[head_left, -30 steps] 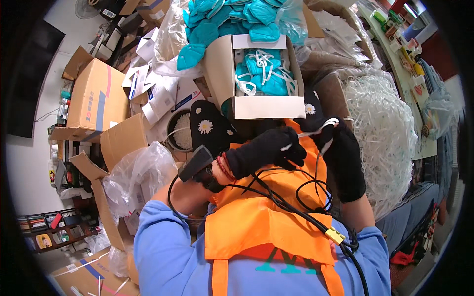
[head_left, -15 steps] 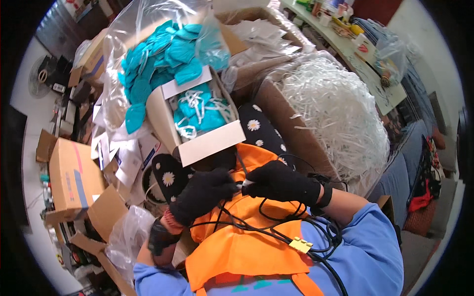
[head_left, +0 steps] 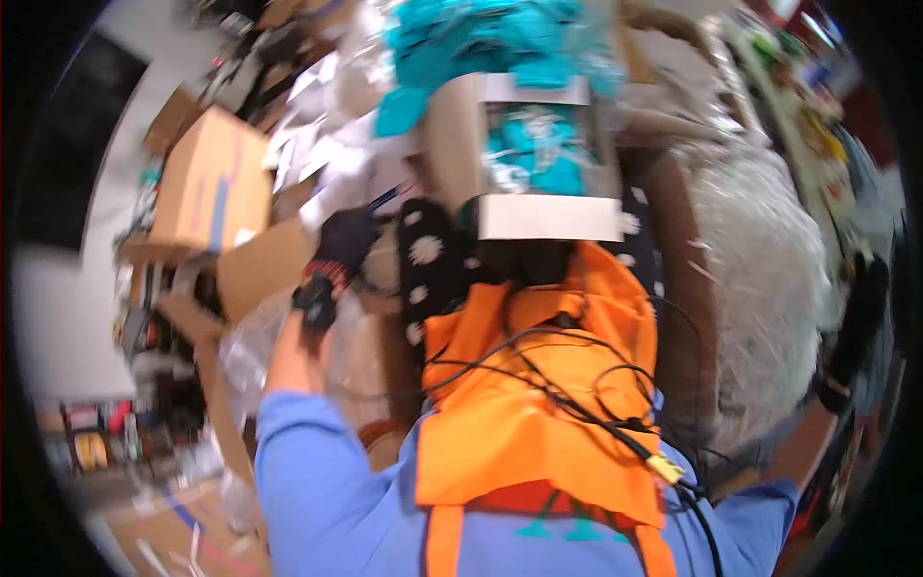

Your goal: Picking up teal face masks from a pile and inserting each one into a clear plastic sleeve.

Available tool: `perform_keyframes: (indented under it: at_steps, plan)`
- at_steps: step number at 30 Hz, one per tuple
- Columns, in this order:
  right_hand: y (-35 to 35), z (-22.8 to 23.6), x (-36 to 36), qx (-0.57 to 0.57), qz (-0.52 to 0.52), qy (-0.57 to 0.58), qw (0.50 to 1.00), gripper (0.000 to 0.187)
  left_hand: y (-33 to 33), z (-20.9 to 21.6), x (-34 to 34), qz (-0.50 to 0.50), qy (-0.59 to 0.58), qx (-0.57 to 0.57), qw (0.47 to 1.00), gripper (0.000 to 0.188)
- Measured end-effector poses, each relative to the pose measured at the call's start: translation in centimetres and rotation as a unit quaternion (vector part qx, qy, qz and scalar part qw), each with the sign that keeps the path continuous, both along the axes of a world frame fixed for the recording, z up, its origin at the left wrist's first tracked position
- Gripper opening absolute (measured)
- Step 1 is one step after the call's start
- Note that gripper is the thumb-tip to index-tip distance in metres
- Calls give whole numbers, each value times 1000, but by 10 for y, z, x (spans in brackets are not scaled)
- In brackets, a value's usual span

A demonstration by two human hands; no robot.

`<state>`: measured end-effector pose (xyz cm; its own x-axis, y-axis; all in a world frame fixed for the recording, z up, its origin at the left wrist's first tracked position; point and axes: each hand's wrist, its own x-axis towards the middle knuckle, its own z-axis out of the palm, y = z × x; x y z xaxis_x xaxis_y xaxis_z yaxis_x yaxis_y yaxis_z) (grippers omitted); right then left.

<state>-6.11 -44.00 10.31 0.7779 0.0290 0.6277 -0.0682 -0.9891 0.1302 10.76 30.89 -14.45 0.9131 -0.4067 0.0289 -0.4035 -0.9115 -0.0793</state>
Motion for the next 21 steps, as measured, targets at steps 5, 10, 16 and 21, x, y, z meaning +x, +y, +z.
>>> perform_keyframes:
  at_steps: [5,10,16,21]
  plan:
    - [-129,-46,36,98,-12,191,977,39,-3,12,-21,204,86,-33,975,20]
    - [-25,4,35,217,54,213,951,35,22,2,-22,249,89,-28,964,26]
    - [-53,0,37,22,8,276,961,27,-34,41,-4,235,60,-11,970,28]
    - [-12,-24,51,-126,68,150,978,31,-126,84,25,28,-48,-270,961,22]
